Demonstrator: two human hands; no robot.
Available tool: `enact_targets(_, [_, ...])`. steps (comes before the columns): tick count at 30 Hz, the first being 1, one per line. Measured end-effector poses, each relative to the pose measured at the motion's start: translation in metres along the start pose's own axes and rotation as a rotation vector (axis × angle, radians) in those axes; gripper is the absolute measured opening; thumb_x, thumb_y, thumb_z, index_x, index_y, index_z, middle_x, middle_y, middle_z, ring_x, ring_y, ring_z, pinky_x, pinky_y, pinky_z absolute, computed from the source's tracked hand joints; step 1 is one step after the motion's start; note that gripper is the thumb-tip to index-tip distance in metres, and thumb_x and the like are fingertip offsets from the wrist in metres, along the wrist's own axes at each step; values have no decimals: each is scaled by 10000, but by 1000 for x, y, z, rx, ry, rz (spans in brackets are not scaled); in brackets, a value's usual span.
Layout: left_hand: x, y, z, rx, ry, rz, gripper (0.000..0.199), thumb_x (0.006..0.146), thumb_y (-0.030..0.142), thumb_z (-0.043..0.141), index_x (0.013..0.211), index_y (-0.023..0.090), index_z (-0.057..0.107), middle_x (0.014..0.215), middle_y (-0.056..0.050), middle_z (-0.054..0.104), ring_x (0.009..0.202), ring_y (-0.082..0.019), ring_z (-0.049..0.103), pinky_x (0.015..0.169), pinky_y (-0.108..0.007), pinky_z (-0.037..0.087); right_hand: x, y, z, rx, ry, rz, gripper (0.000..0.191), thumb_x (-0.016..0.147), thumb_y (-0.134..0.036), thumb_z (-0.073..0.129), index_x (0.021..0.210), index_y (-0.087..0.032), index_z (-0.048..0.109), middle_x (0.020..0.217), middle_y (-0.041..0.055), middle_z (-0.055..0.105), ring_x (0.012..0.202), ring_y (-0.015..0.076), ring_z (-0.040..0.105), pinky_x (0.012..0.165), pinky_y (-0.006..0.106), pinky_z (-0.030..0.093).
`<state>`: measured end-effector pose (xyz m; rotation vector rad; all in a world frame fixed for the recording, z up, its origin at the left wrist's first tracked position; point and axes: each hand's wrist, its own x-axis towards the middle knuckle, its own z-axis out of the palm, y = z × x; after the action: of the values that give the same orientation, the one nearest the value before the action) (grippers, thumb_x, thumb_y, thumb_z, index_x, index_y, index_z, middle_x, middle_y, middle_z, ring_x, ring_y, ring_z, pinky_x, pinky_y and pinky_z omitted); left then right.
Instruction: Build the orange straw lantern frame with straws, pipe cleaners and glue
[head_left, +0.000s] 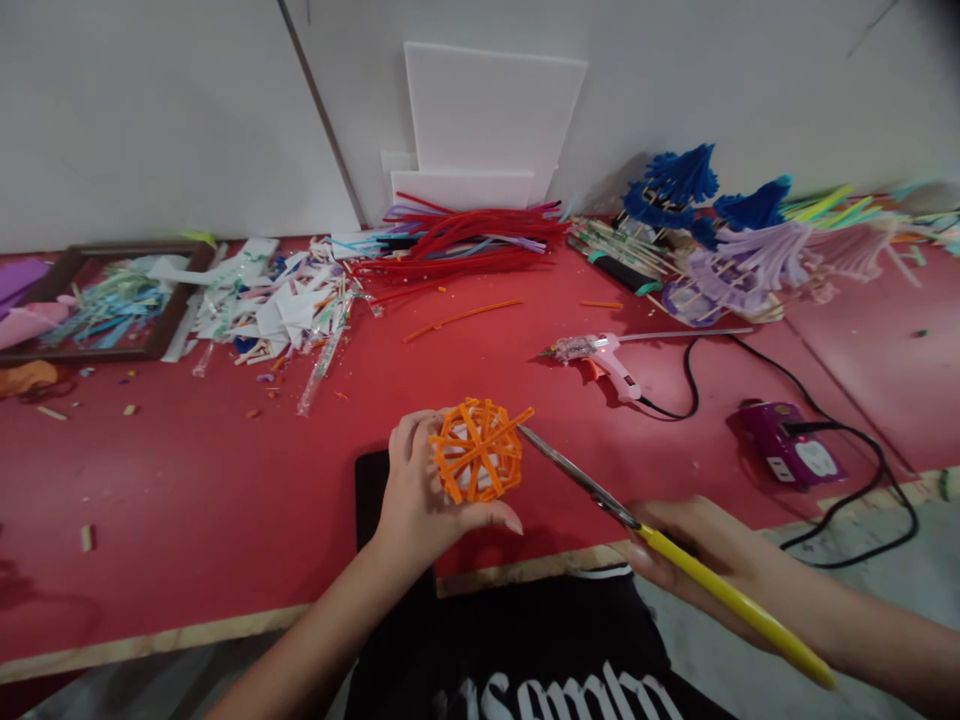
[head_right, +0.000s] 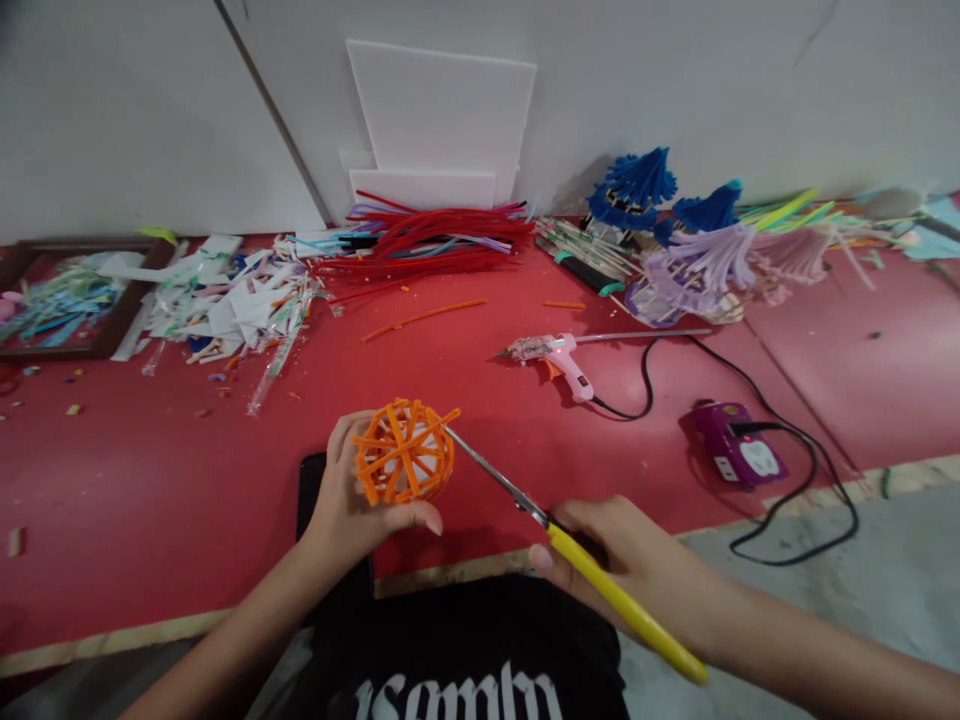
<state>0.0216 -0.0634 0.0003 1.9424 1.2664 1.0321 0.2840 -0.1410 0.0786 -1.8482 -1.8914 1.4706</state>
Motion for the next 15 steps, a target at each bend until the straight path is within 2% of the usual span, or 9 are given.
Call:
enact_targets(4, [-5, 6, 3, 78, -30, -35, 1052, 387, 653, 865, 1255, 235, 444, 1197, -113, 492, 1171, -330, 454, 1031, -586, 429, 2, 0, -1, 17, -28, 13, 474, 864, -641, 443, 638, -225, 431, 601, -12, 412, 551, 137, 355, 488, 282, 281])
enact_targets(9, [-8, 11, 3, 131, -91, -32, 900, 546, 604, 841, 1274, 243, 456, 1202, -103, 485, 1217, -334, 399, 1054, -603, 404, 4, 0, -3, 2, -39, 35, 449, 875, -612, 432, 640, -229, 428, 598, -11, 414, 540, 139, 346, 490, 294, 278])
enact_targets(15, [-10, 12, 5, 221, -87, -25, 805, 587, 596, 825, 1211, 195, 513, 1174, -118, 497, 1210, -347, 391, 1042, -613, 409, 8, -4, -7, -53, -23, 54, 478, 855, -639, 469, 629, -219, 426, 594, -19, 418, 541, 126, 341, 483, 283, 257])
